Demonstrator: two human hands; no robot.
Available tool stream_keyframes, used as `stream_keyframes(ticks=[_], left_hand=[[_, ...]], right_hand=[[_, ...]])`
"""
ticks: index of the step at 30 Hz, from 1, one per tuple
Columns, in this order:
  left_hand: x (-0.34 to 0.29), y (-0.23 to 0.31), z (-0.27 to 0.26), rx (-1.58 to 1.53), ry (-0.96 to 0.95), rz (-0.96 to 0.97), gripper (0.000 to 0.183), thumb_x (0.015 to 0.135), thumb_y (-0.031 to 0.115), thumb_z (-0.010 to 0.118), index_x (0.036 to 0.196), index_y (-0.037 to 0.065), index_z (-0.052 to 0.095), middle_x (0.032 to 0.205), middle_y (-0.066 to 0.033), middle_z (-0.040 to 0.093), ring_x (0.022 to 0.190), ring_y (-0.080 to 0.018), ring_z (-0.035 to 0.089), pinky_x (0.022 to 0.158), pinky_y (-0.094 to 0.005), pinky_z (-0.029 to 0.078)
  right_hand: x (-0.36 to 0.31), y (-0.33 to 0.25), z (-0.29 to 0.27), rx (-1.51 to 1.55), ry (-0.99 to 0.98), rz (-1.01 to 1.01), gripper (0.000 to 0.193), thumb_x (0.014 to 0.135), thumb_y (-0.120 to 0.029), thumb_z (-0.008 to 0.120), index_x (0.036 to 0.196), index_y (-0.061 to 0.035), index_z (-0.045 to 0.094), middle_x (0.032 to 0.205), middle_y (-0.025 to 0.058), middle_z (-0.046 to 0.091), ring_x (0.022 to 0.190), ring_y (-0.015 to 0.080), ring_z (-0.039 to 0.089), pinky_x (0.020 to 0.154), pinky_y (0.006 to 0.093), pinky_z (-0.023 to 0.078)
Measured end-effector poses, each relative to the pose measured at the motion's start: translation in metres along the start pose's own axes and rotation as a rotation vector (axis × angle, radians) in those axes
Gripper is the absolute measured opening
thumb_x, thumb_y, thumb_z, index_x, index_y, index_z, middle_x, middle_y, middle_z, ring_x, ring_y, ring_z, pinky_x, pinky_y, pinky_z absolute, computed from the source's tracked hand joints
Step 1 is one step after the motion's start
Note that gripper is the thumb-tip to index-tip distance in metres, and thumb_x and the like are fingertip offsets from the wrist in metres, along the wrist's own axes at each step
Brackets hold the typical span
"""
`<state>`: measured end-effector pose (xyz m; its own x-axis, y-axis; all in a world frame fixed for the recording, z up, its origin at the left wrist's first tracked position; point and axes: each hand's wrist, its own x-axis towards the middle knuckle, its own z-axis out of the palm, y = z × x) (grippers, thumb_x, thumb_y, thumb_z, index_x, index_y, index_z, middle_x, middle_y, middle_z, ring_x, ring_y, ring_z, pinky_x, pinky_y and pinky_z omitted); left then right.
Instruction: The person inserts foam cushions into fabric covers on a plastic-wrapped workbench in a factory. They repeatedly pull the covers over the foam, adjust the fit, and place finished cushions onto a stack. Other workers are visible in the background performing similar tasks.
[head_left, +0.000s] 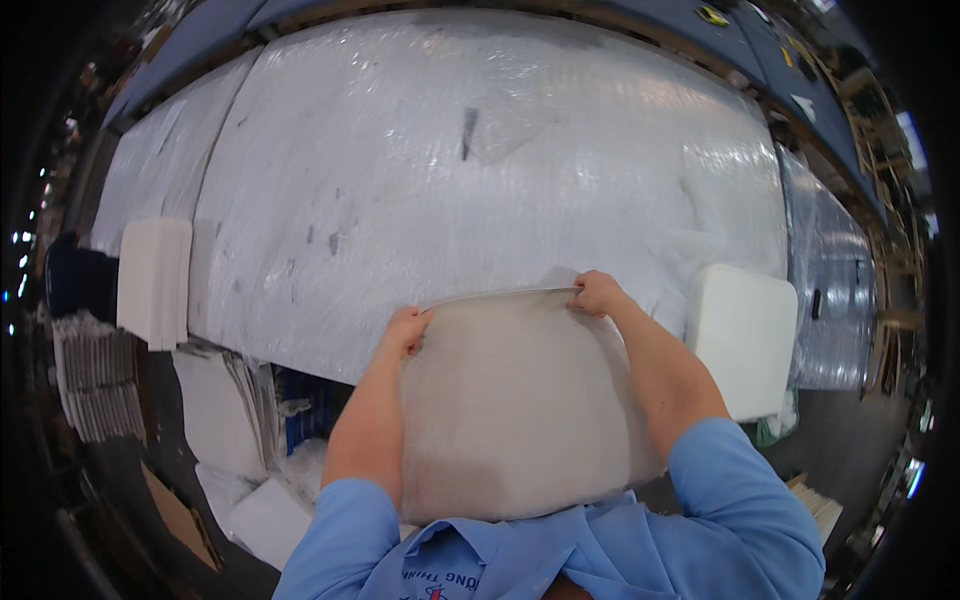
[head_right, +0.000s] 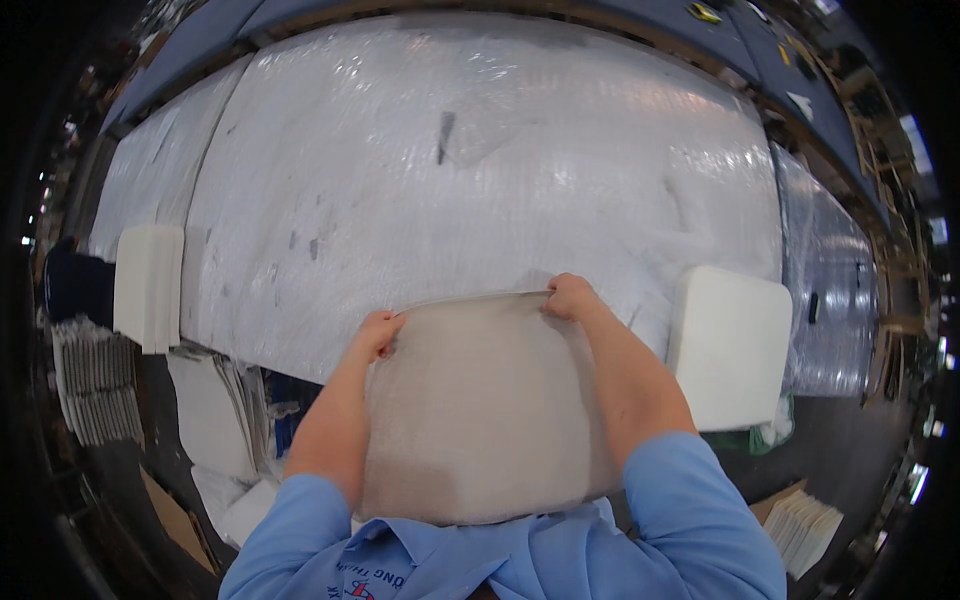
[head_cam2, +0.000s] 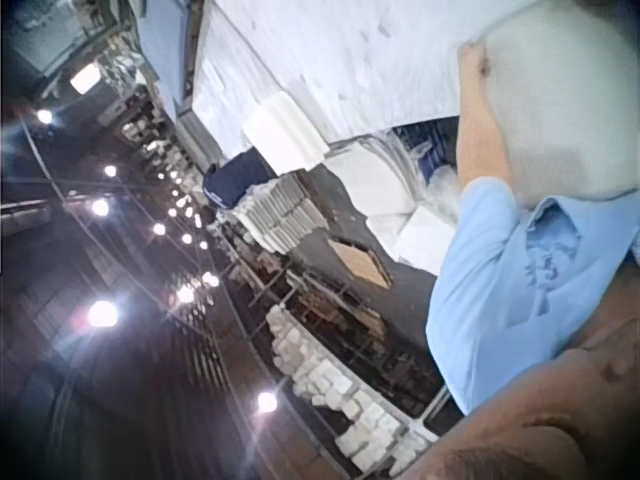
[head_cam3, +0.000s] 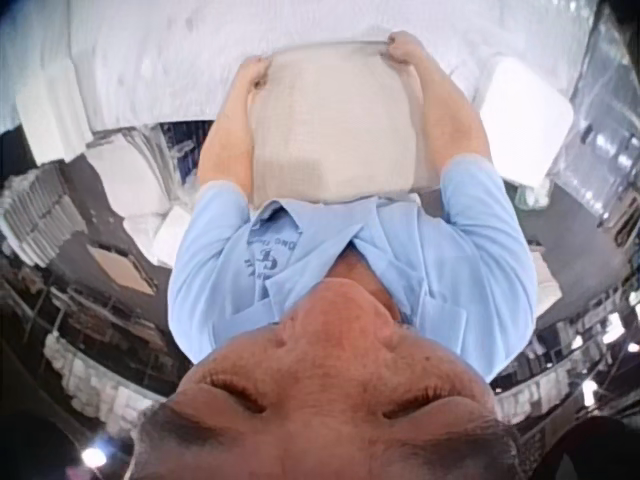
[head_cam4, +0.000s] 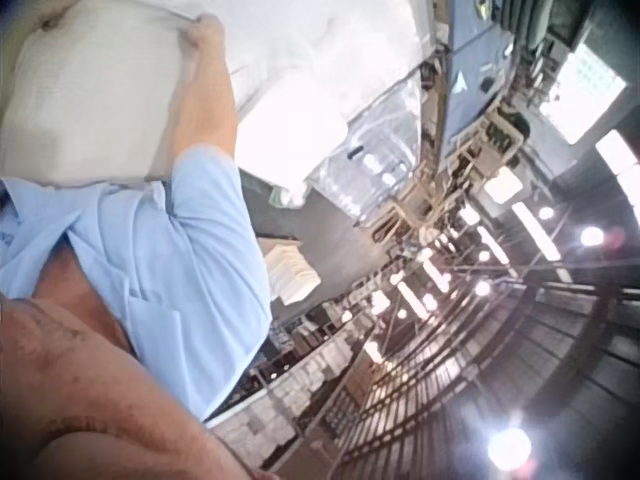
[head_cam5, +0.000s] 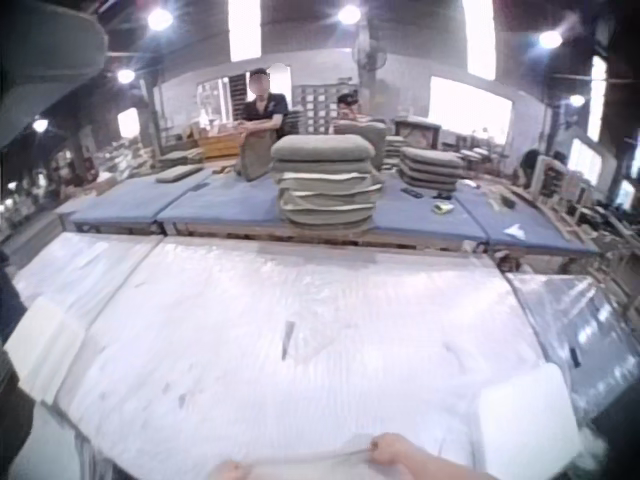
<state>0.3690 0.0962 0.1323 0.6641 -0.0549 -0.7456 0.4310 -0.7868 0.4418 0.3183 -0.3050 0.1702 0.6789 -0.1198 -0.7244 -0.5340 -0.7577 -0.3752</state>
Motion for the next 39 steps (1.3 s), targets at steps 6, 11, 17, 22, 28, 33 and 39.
stream_keyframes(ticks=[6, 11, 17, 22, 28, 33, 39], left_hand=[[-0.015, 0.024, 0.02, -0.591, -0.103, -0.259, 0.026, 0.101, 0.023, 0.066, 0.114, 0.001, 0.064, 0.087, -0.0123, 0.066, 0.064, -0.024, 0.065, 0.05, -0.0389, 0.052], [-0.024, 0.026, 0.049, -0.559, 0.289, -0.072, 0.029, 0.103, 0.023, 0.06, 0.091, -0.004, 0.062, 0.075, -0.0147, 0.065, 0.047, -0.0207, 0.059, 0.045, -0.0382, 0.048], [-0.015, 0.024, 0.057, -0.157, 0.61, 0.07, 0.035, 0.099, 0.022, 0.062, 0.083, -0.008, 0.057, 0.075, -0.0256, 0.062, 0.066, -0.04, 0.057, 0.066, -0.0497, 0.045], [-0.017, 0.03, 0.053, -0.181, 0.572, 0.04, 0.037, 0.1, 0.025, 0.06, 0.084, -0.008, 0.061, 0.082, -0.0274, 0.064, 0.076, -0.0437, 0.061, 0.073, -0.0506, 0.046], [-0.02, 0.046, 0.041, -0.141, 0.547, 0.057, 0.036, 0.101, 0.027, 0.058, 0.09, -0.006, 0.068, 0.091, -0.027, 0.07, 0.087, -0.0446, 0.067, 0.082, -0.0501, 0.051], [-0.025, 0.047, 0.036, -0.187, 0.495, -0.002, 0.039, 0.1, 0.03, 0.057, 0.096, -0.005, 0.071, 0.099, -0.0276, 0.072, 0.095, -0.0446, 0.068, 0.089, -0.0495, 0.051], [-0.018, 0.036, 0.035, -0.134, 0.499, 0.003, 0.038, 0.1, 0.03, 0.057, 0.096, -0.005, 0.072, 0.102, -0.0277, 0.071, 0.098, -0.0458, 0.067, 0.089, -0.0506, 0.051]], right_hand=[[-0.004, 0.032, 0.025, 0.178, 0.35, 0.257, 0.03, 0.096, -0.031, 0.063, 0.109, -0.0071, 0.074, 0.108, 0.0194, 0.074, 0.103, 0.0405, 0.07, 0.089, 0.0478, 0.055], [0.009, 0.006, 0.053, 0.233, 0.62, 0.283, 0.029, 0.099, -0.028, 0.057, 0.102, -0.0023, 0.068, 0.107, 0.024, 0.071, 0.106, 0.0439, 0.066, 0.091, 0.0529, 0.051], [0.027, 0.007, 0.07, 0.271, 0.721, 0.224, 0.026, 0.099, -0.022, 0.056, 0.091, 0.0006, 0.066, 0.095, 0.0244, 0.069, 0.095, 0.0442, 0.065, 0.084, 0.0541, 0.049], [0.029, 0.004, 0.069, 0.318, 0.715, 0.22, 0.024, 0.098, -0.02, 0.058, 0.09, 0.0008, 0.067, 0.093, 0.024, 0.069, 0.092, 0.0443, 0.065, 0.083, 0.0534, 0.049], [0.023, 0.006, 0.052, 0.165, 0.601, 0.168, 0.024, 0.097, -0.021, 0.06, 0.108, -0.0024, 0.07, 0.107, 0.0215, 0.07, 0.106, 0.0406, 0.066, 0.092, 0.0483, 0.051], [-0.024, -0.071, 0.044, -0.169, 0.102, -0.36, 0.06, 0.098, -0.043, 0.064, 0.147, -0.0108, 0.053, 0.145, 0.0193, 0.057, 0.134, 0.0404, 0.054, 0.113, 0.0441, 0.043], [-0.108, -0.105, 0.074, -0.341, -0.622, -0.604, 0.074, 0.105, -0.066, 0.034, 0.164, -0.0202, 0.032, 0.172, 0.009, 0.024, 0.155, 0.0317, 0.029, 0.124, 0.0526, 0.022]])
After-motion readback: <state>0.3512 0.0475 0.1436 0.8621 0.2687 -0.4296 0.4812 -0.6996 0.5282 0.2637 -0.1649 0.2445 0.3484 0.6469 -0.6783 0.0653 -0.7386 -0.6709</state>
